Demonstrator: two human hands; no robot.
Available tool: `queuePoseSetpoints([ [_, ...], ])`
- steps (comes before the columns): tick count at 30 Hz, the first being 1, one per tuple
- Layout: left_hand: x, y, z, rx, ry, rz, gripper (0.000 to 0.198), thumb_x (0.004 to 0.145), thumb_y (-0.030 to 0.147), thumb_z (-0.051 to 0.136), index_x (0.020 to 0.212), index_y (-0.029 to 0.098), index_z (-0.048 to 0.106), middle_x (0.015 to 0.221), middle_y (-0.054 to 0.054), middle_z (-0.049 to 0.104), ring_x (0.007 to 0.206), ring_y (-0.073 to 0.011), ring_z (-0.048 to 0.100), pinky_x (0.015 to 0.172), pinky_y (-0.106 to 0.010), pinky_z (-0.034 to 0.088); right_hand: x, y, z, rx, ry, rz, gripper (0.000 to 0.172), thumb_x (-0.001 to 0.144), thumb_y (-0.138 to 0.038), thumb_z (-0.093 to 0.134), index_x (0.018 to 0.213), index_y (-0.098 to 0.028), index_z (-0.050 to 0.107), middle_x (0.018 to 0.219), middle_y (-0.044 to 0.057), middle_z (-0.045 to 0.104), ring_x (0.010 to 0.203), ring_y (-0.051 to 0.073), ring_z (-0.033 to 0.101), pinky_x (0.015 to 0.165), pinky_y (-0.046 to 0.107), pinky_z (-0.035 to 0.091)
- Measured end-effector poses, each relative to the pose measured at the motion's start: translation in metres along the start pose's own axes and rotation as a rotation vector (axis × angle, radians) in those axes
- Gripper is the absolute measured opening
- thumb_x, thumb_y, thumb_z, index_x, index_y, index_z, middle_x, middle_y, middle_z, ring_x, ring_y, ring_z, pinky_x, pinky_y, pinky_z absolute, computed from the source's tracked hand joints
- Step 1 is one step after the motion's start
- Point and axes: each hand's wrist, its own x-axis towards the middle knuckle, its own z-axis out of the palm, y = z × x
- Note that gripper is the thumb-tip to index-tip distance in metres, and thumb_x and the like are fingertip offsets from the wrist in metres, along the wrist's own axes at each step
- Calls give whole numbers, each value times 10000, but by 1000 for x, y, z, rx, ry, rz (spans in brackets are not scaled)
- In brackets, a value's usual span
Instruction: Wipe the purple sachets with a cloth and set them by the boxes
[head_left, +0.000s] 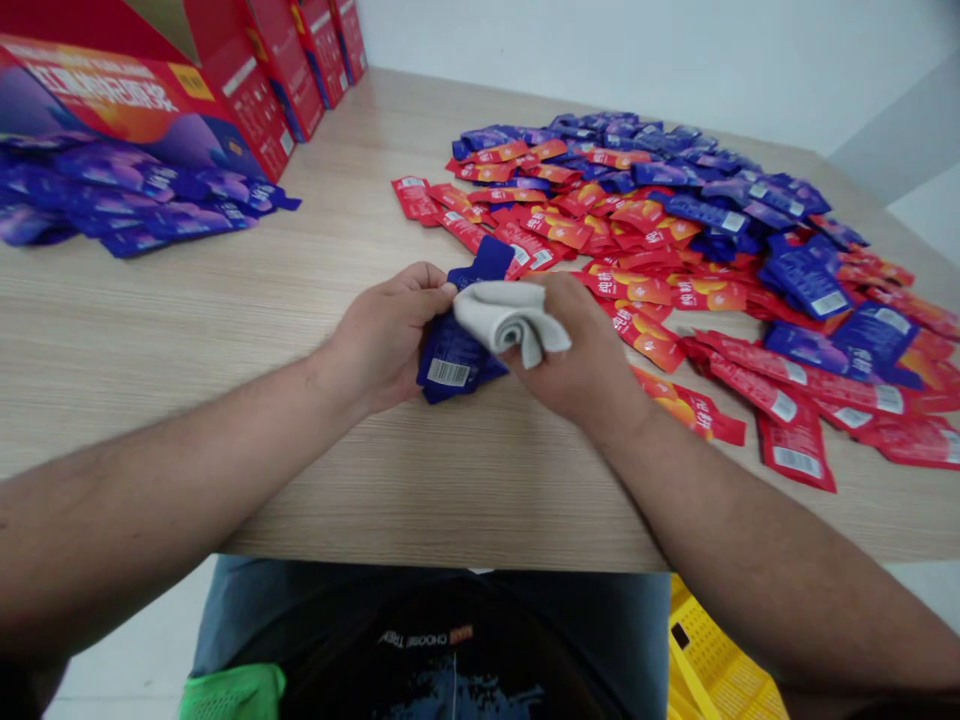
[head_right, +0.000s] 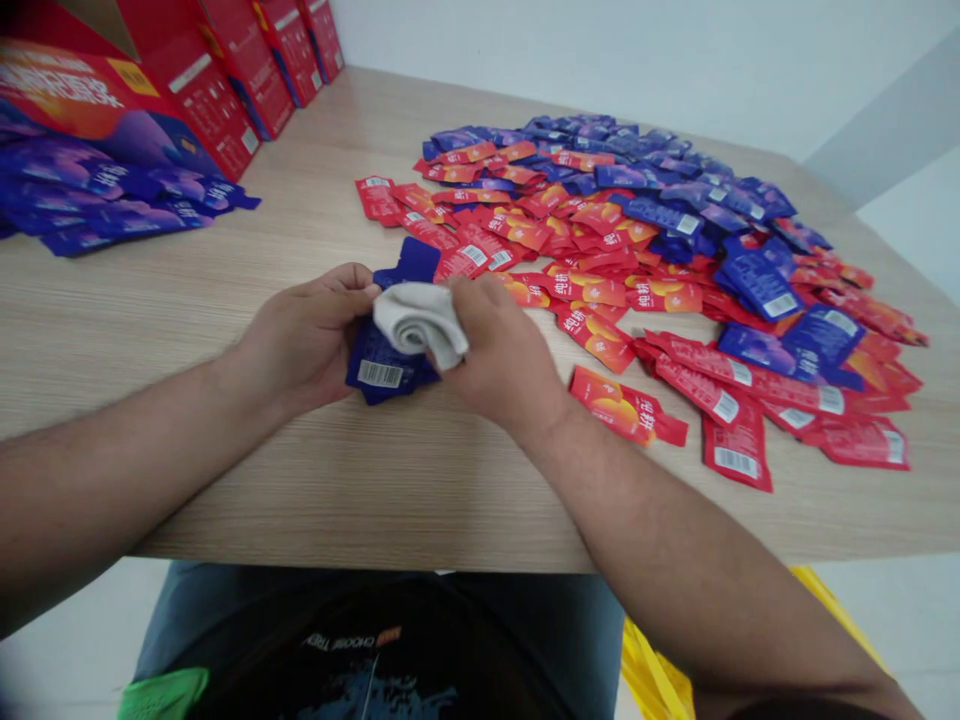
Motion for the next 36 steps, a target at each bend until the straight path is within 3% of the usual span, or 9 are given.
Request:
queuePoseSetpoints([
  [2, 0, 0, -1, 8, 7, -4, 195, 875, 78, 527, 722, 194, 492, 558, 36, 482, 449, -92, 464, 429, -210, 364, -1, -3, 1, -9, 43, 18, 285, 880, -291, 649, 1151, -225, 593, 1083, 102, 637, 1054, 287, 587, 867, 423, 523],
  [5, 0, 0, -2, 51, 3, -6, 189, 863, 83, 556, 714, 191, 512, 544, 41, 471, 420, -77, 420, 393, -202, 302, -4, -14, 3, 56, -268, -137, 290, 857, -266, 659, 1137, -212, 611, 1049, 87, 634, 978, 249, 613, 790, 358, 534],
  [7, 0, 0, -2, 49, -5, -5, 190, 861, 83, 567, 713, 190, 512, 550, 43, 466, 417, -70, 416, 391, -194, 292, -4, -16, 2, 60, -329, -159, 308, 853, -264, 657, 1154, -212, 613, 1058, 87, 635, 967, 245, 621, 793, 358, 540],
  [11, -2, -1, -2, -50, -51, -45, 167, 865, 70, 566, 765, 189, 503, 624, 29, 537, 472, -99, 537, 481, -219, 458, 7, 16, -9, -20, 122, 35, 310, 914, -330, 609, 1210, -240, 588, 1143, 123, 657, 1121, 331, 605, 960, 520, 511],
  [13, -4, -1, -1, -99, -76, -92, 146, 874, 84, 574, 798, 189, 506, 700, 2, 602, 546, -140, 630, 567, -298, 547, 14, 40, -16, -44, 239, 105, 322, 946, -352, 586, 1254, -259, 577, 1231, 136, 654, 1196, 350, 591, 1024, 567, 476],
  [16, -5, 0, -2, -105, -114, -110, 136, 865, 104, 599, 814, 190, 507, 765, -27, 649, 639, -194, 696, 634, -383, 591, 20, 63, -20, -52, 305, 174, 334, 962, -392, 578, 1261, -242, 581, 1217, 147, 671, 1171, 338, 624, 1012, 560, 497],
  [23, -2, 18, -16, 40, -106, 60, 138, 836, 103, 590, 770, 190, 505, 592, 33, 531, 470, -100, 503, 457, -204, 432, 16, 53, -7, 47, 311, 181, 314, 887, -370, 650, 1142, -192, 692, 1148, 128, 747, 1102, 320, 694, 971, 492, 556],
  [28, -8, 38, -63, 230, -4, 216, 165, 834, 187, 655, 763, 191, 507, 577, 48, 504, 459, -74, 430, 448, -188, 349, 13, 51, -5, 41, 275, 235, 357, 864, -443, 650, 1119, -204, 725, 1132, 154, 752, 1074, 354, 709, 913, 505, 574],
  [36, -16, 79, -194, 324, 598, 397, 161, 827, 174, 609, 765, 196, 462, 590, 57, 462, 501, -89, 448, 504, -224, 400, 11, 47, -1, 44, 253, 207, 316, 848, -497, 658, 1046, -261, 730, 1004, 115, 762, 961, 362, 722, 808, 513, 582],
])
